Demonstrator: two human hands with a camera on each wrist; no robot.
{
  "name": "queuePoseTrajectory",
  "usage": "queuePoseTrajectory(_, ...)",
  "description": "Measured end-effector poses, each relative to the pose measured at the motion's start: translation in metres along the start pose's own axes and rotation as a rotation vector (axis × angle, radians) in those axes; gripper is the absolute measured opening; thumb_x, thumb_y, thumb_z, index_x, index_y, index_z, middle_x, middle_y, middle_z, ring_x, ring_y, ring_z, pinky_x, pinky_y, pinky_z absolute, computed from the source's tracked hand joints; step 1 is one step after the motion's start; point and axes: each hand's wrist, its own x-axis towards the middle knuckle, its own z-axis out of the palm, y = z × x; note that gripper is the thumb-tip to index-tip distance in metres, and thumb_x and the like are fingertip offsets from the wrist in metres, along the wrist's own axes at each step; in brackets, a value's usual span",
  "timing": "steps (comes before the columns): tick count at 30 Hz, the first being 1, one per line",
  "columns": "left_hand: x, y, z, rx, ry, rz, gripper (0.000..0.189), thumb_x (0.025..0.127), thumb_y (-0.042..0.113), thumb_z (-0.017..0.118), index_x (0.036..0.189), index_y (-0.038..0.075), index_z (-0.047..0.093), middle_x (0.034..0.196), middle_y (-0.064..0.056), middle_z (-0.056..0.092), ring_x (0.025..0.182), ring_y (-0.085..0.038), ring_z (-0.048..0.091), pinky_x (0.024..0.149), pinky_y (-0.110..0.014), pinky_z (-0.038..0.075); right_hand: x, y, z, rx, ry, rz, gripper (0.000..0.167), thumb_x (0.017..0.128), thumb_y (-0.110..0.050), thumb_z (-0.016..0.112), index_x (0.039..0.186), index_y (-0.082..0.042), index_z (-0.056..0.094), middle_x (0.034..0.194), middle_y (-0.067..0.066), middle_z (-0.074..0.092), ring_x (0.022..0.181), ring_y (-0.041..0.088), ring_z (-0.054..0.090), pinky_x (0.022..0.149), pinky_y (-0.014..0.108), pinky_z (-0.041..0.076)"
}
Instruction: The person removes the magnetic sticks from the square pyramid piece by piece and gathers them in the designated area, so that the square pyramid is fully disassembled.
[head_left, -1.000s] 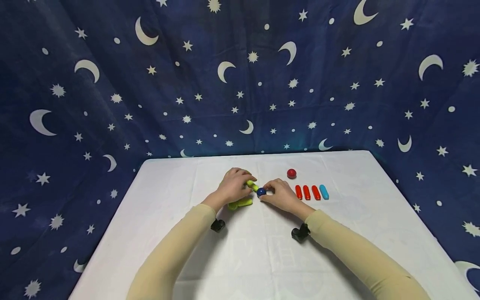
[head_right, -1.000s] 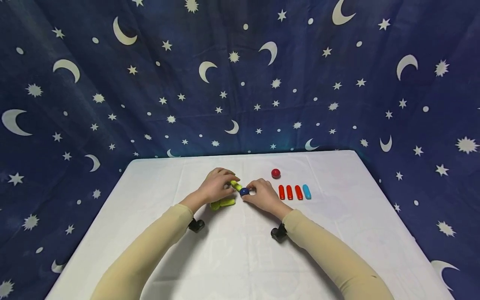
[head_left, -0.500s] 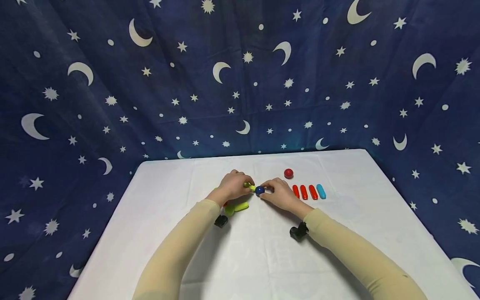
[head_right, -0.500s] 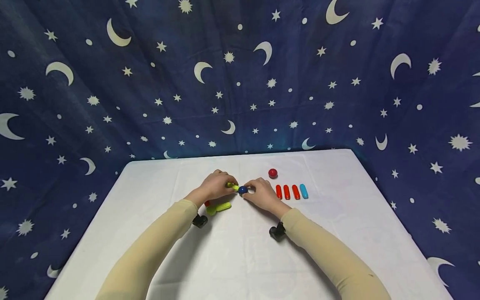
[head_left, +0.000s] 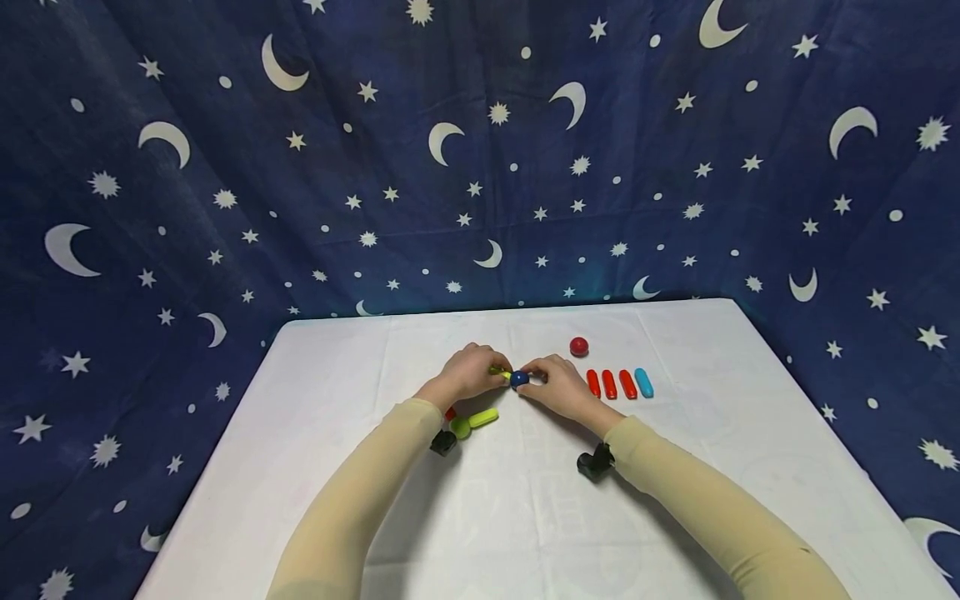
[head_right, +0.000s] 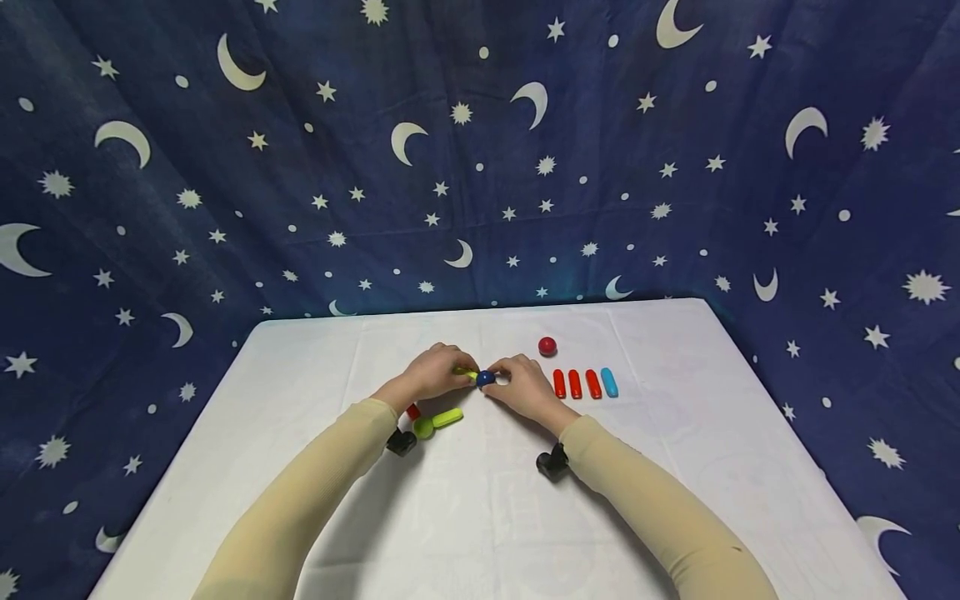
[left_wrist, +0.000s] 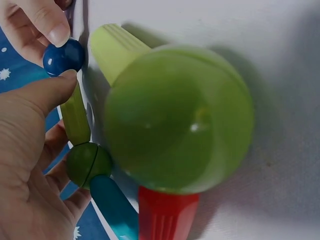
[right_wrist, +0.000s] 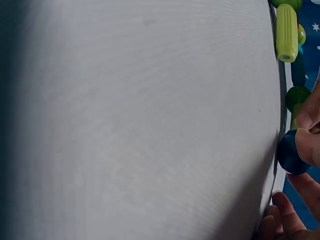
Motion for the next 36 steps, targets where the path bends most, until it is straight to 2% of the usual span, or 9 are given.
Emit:
queuePoseTrajectory(12,0.001,0.001,0.0,0.028,0.002,0.005,0.026,0.1,0.034,0.068,0.124,0.026,0.075,0.118,0.003,0.067,0.108,-0.019,0.054,0.093,-0.038,0.046,0.0,0.0,-0.002,0.011,0.003,0.008,0.038,0.091,-0.036,0.08,0.122,-0.015,0.072,0.121,0.007,0.06,0.11,0.026,0.052,0.096,0.046,0.045)
queuePoseTrajectory(23,0.002,0.001,0.001,0.038,-0.035,-0.019,0.027,0.1,0.034,0.067,0.125,0.026,0.074,0.121,0.002,0.064,0.11,-0.02,0.054,0.094,-0.042,0.047,0.0,-0.001,-0.001,0.007,-0.013,0.014,0.039,0.091,-0.037,0.08,0.123,-0.017,0.072,0.123,0.005,0.059,0.11,0.024,0.05,0.096,0.045,0.046)
queuePoseTrajectory(31,0.001,0.001,0.005,-0.005,-0.041,-0.033,0.019,0.097,0.03,0.072,0.116,0.025,0.075,0.122,0.0,0.062,0.111,-0.022,0.053,0.095,-0.04,0.047,-0.002,-0.003,-0.003,0.02,-0.016,0.014,0.037,0.091,-0.035,0.08,0.122,-0.017,0.072,0.123,0.006,0.061,0.109,0.023,0.053,0.096,0.044,0.047)
queuePoseTrajectory(36,-0.002,0.001,0.007,-0.033,-0.051,-0.041,0.023,0.097,0.031,0.074,0.119,0.026,0.074,0.124,0.0,0.061,0.113,-0.021,0.052,0.097,-0.038,0.046,-0.009,-0.006,-0.019,0.053,-0.032,-0.012,0.037,0.091,-0.035,0.078,0.123,-0.016,0.072,0.123,0.008,0.064,0.104,0.023,0.059,0.086,0.041,0.053)
